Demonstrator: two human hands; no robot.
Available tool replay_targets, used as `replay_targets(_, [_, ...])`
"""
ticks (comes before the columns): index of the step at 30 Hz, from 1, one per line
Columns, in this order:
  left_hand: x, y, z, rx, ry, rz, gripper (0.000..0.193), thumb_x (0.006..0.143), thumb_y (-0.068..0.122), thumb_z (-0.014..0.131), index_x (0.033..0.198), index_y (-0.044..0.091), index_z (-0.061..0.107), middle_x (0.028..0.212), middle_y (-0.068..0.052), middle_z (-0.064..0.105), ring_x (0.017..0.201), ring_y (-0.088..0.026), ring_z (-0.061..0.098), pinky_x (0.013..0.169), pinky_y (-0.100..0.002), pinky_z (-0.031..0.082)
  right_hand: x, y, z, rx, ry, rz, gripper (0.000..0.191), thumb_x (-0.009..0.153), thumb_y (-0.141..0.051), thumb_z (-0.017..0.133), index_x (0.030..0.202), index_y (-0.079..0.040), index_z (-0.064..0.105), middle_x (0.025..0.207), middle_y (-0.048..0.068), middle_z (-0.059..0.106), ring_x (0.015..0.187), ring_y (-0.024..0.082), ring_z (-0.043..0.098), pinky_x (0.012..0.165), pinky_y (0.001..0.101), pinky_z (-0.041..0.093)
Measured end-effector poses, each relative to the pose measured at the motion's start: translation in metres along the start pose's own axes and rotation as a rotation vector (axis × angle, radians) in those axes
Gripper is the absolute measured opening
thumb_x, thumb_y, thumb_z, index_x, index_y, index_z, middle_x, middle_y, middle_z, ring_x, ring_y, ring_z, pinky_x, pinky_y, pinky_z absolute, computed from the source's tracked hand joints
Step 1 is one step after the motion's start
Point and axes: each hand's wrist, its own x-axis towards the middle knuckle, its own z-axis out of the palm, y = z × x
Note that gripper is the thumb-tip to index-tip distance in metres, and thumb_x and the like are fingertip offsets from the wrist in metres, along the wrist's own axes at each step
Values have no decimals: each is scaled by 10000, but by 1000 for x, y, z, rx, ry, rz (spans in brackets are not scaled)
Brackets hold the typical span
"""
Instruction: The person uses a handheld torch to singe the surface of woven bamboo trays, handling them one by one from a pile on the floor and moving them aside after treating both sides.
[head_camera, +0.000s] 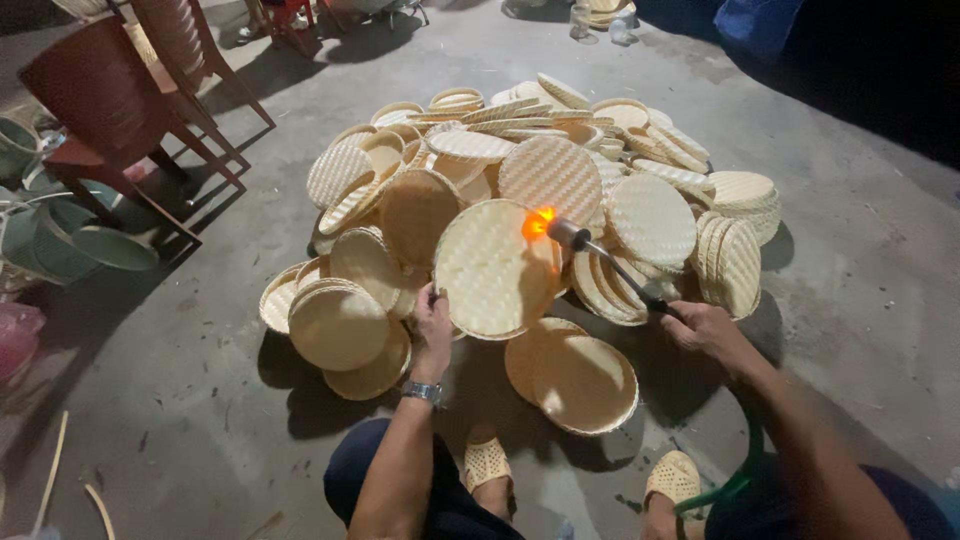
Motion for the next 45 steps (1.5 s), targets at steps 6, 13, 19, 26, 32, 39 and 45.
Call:
replay_targets(6, [6, 7, 8, 156, 4, -46, 304, 1016, 127, 528, 1281, 0, 605, 1057, -75, 713, 917, -142, 649, 796, -304, 553, -11, -13, -1, 184, -54, 9, 264, 973, -266, 611, 1116, -99, 758, 640, 59, 592, 539, 160, 544, 503, 342, 451])
replay_targets(13, [23, 0, 0, 294, 27, 79, 326, 1005, 149, 555, 1287, -5, 617, 1036, -133, 733, 908, -174, 682, 794, -319, 569, -37, -30, 4, -151, -48, 103, 365, 1049, -349, 637, 960, -7, 732, 671, 62, 644, 601, 150, 591, 570, 330, 506])
replay_targets(19, [35, -6, 23, 611, 47, 441, 278, 968, 97, 632, 1225, -4, 667, 1122, -213, 587, 998, -336, 592, 880, -437, 506, -54, -43, 4, 90, -31, -11, 354, 990, -274, 542, 1238, -156, 765, 666, 70, 643, 610, 146, 545, 595, 347, 475])
replay_targets(26, [37, 33, 30, 916, -103, 601, 343, 918, 39, 629, 1237, 125, 720, 1011, -140, 545, 970, -318, 545, 867, -442, 457, -72, -39, -13, 191, -48, 80, 366, 1005, -244, 517, 1281, -197, 754, 610, 13, 599, 509, 130, 504, 485, 307, 450])
replay_targets(32, [28, 63, 48, 1274, -278, 936, 470, 800, 48, 651, 1231, 210, 745, 896, -94, 610, 1008, -286, 597, 1115, -524, 388, -91, -26, -25, 384, -151, 242, 360, 1019, -308, 563, 1304, -174, 737, 481, 40, 510, 362, 142, 442, 363, 319, 366])
replay_targets(39, [28, 38, 58, 727, -321, 359, 404, 908, 48, 582, 1305, 6, 650, 1128, -148, 712, 1029, -260, 663, 983, -398, 511, -96, -24, -17, 430, -248, 272, 391, 1032, -336, 612, 1094, 38, 708, 530, 35, 517, 396, 142, 463, 380, 318, 391])
replay_targets(45, [34, 17, 52, -126, -225, -29, 473, 987, 57, 606, 1432, 21, 451, 1162, -132, 693, 1028, -158, 649, 905, -290, 535, -87, -36, -4, 387, -188, 221, 327, 956, -345, 580, 1004, -78, 761, 535, 20, 526, 396, 126, 468, 380, 308, 400])
